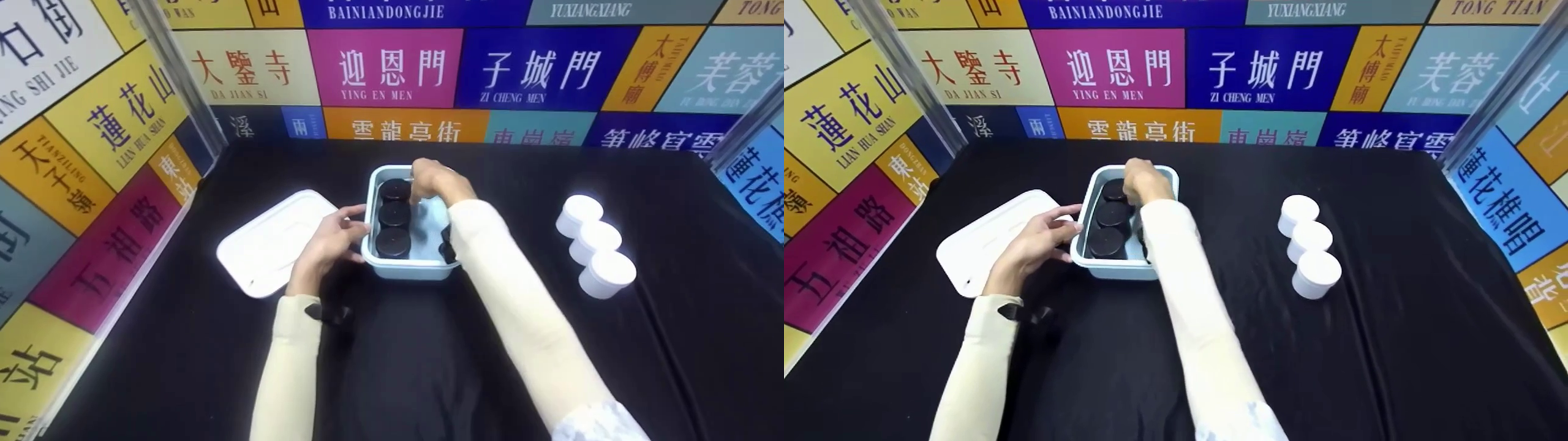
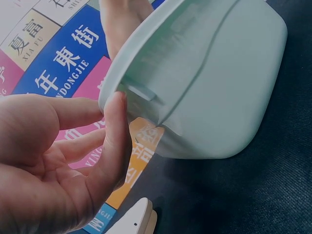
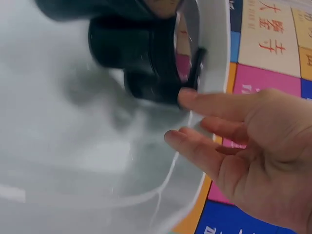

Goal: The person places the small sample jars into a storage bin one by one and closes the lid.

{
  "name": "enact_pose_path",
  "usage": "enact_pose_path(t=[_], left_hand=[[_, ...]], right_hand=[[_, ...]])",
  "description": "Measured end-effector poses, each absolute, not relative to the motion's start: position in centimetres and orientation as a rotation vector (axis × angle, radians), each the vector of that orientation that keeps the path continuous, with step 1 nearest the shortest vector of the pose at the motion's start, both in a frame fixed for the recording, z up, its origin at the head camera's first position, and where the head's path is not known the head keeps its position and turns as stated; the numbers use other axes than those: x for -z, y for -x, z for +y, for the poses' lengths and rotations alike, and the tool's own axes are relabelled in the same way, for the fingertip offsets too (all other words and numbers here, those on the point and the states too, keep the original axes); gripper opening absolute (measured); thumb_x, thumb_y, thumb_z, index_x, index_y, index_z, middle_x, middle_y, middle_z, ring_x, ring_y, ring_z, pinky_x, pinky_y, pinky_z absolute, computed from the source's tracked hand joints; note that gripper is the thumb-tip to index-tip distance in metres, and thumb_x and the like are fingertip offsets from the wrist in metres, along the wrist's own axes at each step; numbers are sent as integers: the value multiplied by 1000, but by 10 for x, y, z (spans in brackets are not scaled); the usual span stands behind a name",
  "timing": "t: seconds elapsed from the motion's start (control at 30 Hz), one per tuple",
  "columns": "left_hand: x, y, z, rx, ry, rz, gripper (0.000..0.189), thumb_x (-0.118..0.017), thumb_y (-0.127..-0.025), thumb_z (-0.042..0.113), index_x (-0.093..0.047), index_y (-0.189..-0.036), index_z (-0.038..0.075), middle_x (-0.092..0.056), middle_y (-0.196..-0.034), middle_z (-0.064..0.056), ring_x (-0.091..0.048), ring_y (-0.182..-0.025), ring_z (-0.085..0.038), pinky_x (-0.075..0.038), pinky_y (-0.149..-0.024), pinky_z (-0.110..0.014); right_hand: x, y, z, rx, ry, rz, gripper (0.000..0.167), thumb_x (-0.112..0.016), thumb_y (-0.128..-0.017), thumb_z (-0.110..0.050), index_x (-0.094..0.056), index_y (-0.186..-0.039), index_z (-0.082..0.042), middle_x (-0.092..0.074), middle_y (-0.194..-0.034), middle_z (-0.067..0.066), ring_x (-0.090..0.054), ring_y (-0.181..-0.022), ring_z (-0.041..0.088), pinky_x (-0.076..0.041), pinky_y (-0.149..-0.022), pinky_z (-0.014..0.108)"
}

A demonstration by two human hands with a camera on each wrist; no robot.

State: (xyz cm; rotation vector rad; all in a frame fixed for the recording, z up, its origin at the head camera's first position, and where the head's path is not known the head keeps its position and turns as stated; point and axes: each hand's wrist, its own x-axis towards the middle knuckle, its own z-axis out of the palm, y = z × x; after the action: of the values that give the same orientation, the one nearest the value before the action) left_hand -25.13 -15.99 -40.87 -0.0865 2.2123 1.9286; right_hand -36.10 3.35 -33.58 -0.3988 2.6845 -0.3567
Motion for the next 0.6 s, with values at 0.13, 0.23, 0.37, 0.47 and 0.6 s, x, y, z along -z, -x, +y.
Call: enact_pose_path(t=[0.13, 0.23, 0.37, 0.47, 0.6], left_hand=[[409, 251, -160, -1923, 83, 2218, 51, -57, -98, 8, -46, -148, 7, -63, -126, -24, -68, -83, -19, -61, -52, -27], [409, 250, -160, -1914, 79, 2222, 52, -57, -98, 8, -45, -148, 7, -63, -125, -24, -68, -84, -19, -61, -53, -27], [409, 250, -161, -1906, 83, 2226, 52, -58, -98, 9, -46, -148, 8, -63, -124, -24, -68, -87, -20, -61, -53, -27], [409, 250, -161, -1900, 84, 2228, 51, -58, -98, 9, -46, -148, 8, -63, -125, -23, -68, -90, -21, -62, -54, -28], [408, 251, -160, -1901, 80, 2231, 51, -57, -98, 8, -46, -148, 8, -62, -125, -24, -68, -89, -21, -61, -53, -28]], right_hand=[[331, 360, 51, 452, 450, 2688, 67, -74, -88, -20, -46, -146, -2, -52, -147, 18, -49, -136, 31, -39, -120, 45], [330, 357, 63, 547, 493, 2685, 66, -74, -89, -21, -47, -146, -3, -56, -145, 17, -50, -136, 31, -39, -121, 43], [328, 348, 78, 668, 560, 2696, 58, -72, -90, -18, -51, -142, -2, -60, -140, 18, -54, -133, 32, -42, -118, 43], [325, 340, 89, 761, 592, 2724, 54, -73, -90, -14, -55, -138, -1, -61, -137, 20, -58, -128, 33, -47, -113, 43], [320, 328, 105, 883, 605, 2753, 49, -73, -90, -14, -59, -135, -2, -63, -134, 19, -59, -125, 33, -50, -110, 44]])
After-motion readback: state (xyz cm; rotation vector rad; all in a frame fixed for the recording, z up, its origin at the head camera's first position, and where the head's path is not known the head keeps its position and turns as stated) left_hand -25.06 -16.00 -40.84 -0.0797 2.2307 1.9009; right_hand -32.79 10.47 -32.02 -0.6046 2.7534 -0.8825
